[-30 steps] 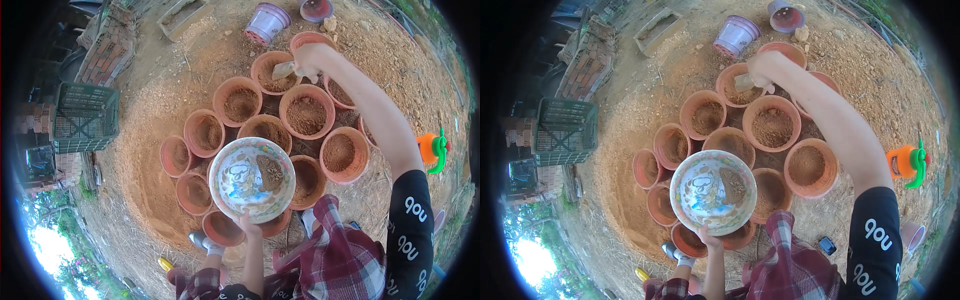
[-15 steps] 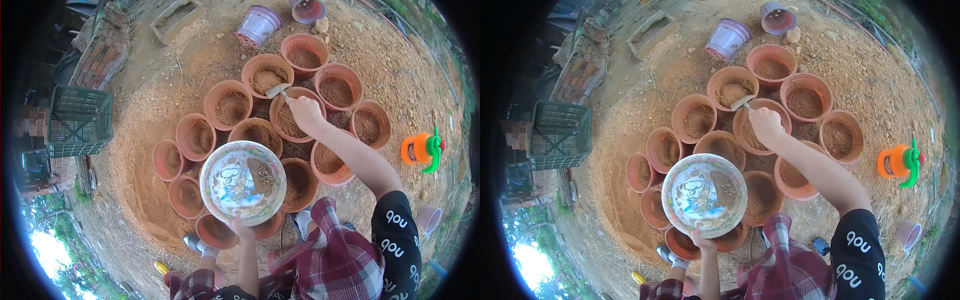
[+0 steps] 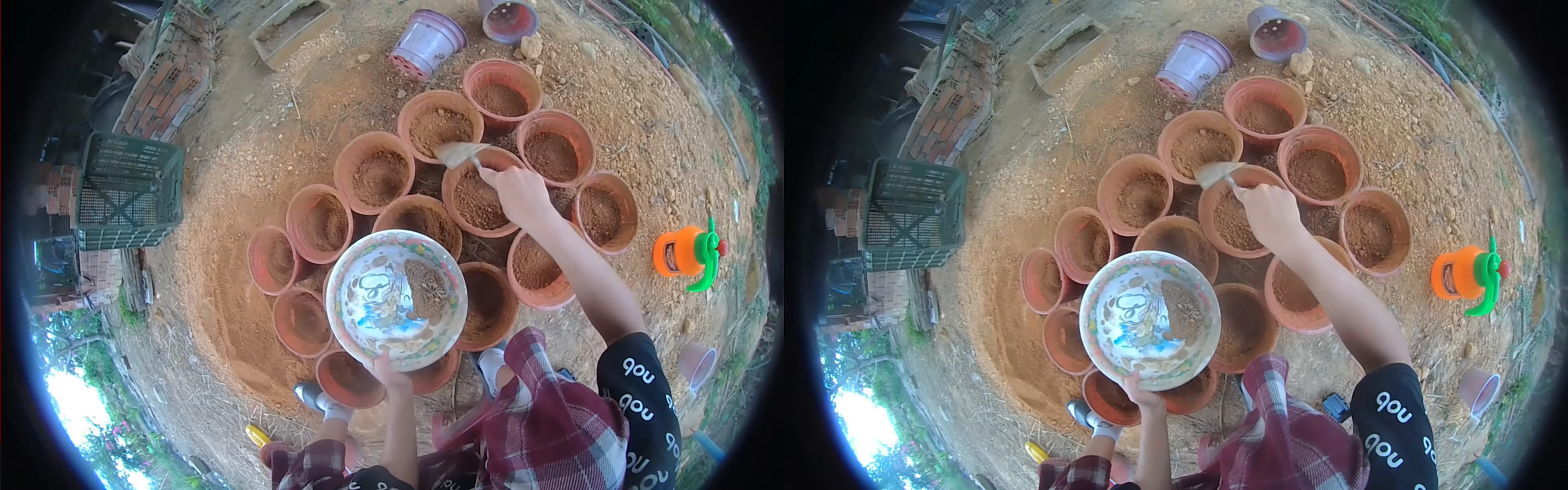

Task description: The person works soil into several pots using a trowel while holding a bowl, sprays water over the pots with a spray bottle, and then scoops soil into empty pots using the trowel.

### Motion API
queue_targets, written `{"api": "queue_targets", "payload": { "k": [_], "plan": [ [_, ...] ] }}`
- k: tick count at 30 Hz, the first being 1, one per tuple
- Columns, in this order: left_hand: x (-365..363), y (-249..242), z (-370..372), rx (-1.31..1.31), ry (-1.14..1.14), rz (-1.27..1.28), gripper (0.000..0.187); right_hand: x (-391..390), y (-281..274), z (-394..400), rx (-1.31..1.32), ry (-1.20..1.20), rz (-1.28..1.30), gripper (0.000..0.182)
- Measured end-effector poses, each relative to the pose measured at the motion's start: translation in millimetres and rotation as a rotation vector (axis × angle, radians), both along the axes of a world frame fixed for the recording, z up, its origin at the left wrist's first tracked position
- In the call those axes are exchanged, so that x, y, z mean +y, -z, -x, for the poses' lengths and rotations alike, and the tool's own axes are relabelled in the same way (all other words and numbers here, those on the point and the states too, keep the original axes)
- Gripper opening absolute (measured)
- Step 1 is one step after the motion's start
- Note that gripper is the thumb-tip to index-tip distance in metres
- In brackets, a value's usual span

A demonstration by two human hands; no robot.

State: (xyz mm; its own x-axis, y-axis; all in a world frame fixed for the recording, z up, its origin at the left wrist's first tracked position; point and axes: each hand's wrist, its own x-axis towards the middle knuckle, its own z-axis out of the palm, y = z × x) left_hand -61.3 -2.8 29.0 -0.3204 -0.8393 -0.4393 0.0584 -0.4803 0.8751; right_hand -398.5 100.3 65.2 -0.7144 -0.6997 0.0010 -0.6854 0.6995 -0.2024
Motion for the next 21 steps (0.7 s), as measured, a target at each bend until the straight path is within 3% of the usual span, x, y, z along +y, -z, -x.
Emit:
{"api": "queue_targets", "payload": {
  "k": [3, 9, 13, 15, 17, 18, 20, 21],
  "plan": [
    [0, -2, 1, 0.011, 0.001, 0.049, 0.069, 0, -5, -5, 0.082, 0.047, 0.088, 0.037],
    [0, 1, 2, 0.01, -0.022, 0.041, 0.068, 11, -18, 0, 0.011, 0.043, -0.054, 0.035],
    [0, 2, 1, 0.003, -0.009, 0.137, 0.066, 40, -32, -10, -0.023, 0.097, 0.035, 0.037],
    [-1, 11, -5, 0.019, -0.005, 0.152, 0.068, 62, -59, -15, -0.526, 0.096, 0.337, 0.041],
    [-2, 14, -8, 0.05, -0.006, 0.151, 0.071, 85, -101, -25, -1.07, 0.235, 0.313, 0.044],
    [-1, 12, -6, 0.031, 0.001, 0.153, 0.072, 97, -106, -27, -1.071, 0.237, 0.308, 0.044],
    [-2, 5, -2, 0.014, 0.012, 0.151, 0.073, 119, -112, -32, -0.972, -0.131, 0.159, 0.049],
    [-1, 1, 0, -0.001, 0.044, 0.189, 0.074, 122, -113, -39, -0.971, -0.13, 0.156, 0.049]
  ]
}}
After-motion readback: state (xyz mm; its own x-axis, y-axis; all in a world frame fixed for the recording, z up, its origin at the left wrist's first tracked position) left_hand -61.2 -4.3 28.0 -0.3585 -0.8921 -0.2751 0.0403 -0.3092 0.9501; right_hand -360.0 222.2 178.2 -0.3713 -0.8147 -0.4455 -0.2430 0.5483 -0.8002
